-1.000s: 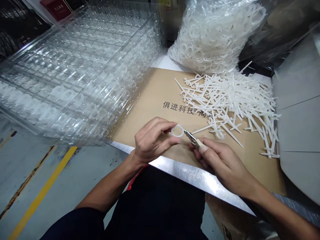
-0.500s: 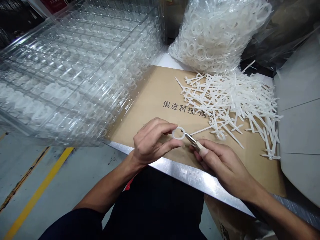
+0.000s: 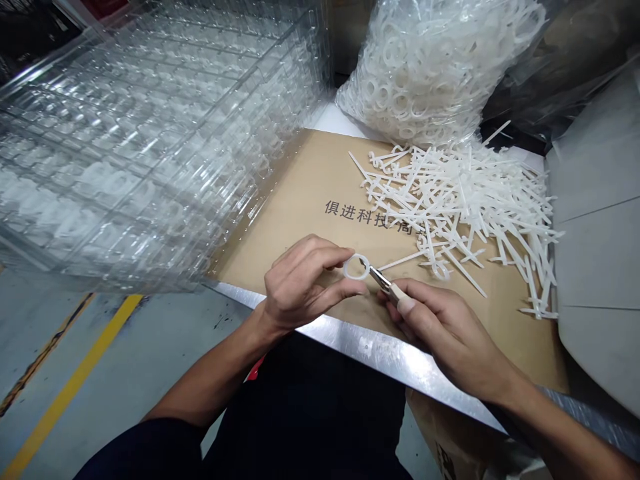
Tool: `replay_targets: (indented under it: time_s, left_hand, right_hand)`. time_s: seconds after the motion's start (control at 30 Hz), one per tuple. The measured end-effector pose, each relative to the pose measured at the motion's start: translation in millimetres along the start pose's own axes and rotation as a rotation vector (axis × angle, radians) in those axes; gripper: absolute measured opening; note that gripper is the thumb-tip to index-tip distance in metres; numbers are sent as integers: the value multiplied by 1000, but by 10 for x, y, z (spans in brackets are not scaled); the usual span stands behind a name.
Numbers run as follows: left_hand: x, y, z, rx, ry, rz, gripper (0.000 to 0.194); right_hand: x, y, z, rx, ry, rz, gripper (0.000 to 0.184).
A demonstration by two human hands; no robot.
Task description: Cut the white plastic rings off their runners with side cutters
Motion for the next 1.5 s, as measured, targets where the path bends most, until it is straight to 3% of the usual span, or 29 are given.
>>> replay_targets:
  time_s: [0.27, 0.4, 0.47, 0.53, 0.63, 0.77, 0.87, 0.93, 1.0, 1.07, 1.13, 1.3, 1.4, 1.5]
  left_hand:
    - [-6, 23, -32, -24, 19, 11, 35]
    - [-43, 91, 56, -115, 34, 12, 28]
    - [-34, 61, 209, -90, 56, 38, 25]
    - [6, 20, 470, -25, 48, 68, 25]
    - [183, 111, 1088, 44, -53, 74, 22]
    - [715, 624, 2165, -5, -162, 71, 23]
    - [1175, 1037, 2754, -118, -44, 93, 26]
    - [1284, 1157, 2847, -165, 6, 151, 21]
    - [1264, 1092, 2684, -151, 36, 178, 18]
    - [1205, 882, 2314, -101, 90, 162, 20]
    - [1185, 597, 1811, -52, 200, 120, 22]
    - [1356, -202, 547, 133, 556, 5, 23]
    - [1557, -362, 64, 219, 752, 98, 37]
    - [1653, -325, -63, 248, 794, 154, 29]
  right_hand:
    - [-7, -80, -18, 23, -38, 108, 37]
    - [-155, -78, -9, -41, -186, 300, 37]
    - [-302, -32, 2, -118, -286, 452, 36]
    - [-478, 11, 11, -200, -398, 559, 37]
    - [-675, 26, 47, -266, -508, 600, 37]
    - [-759, 1, 126, -292, -525, 575, 39]
    - [-781, -4, 149, -314, -531, 552, 40]
    - [-798, 7, 149, -322, -541, 554, 40]
    - [-827, 34, 136, -332, -561, 562, 41]
    - [-873, 70, 113, -346, -589, 567, 43]
    - [-935, 92, 88, -357, -625, 566, 44]
    - [-1094, 46, 84, -343, -714, 537, 43]
    - [-1160, 21, 98, -345, -759, 488, 44]
    - [-1183, 25, 95, -353, -792, 447, 44]
Point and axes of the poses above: each hand's wrist, its own z-axis towards the middle knuckle, its own x-axis out of the palm, y = z × x, the point moved 10 cm from there along z, towards the middle knuckle, and after that the axes turned 11 degrees about -y, right-handed, at the moved point
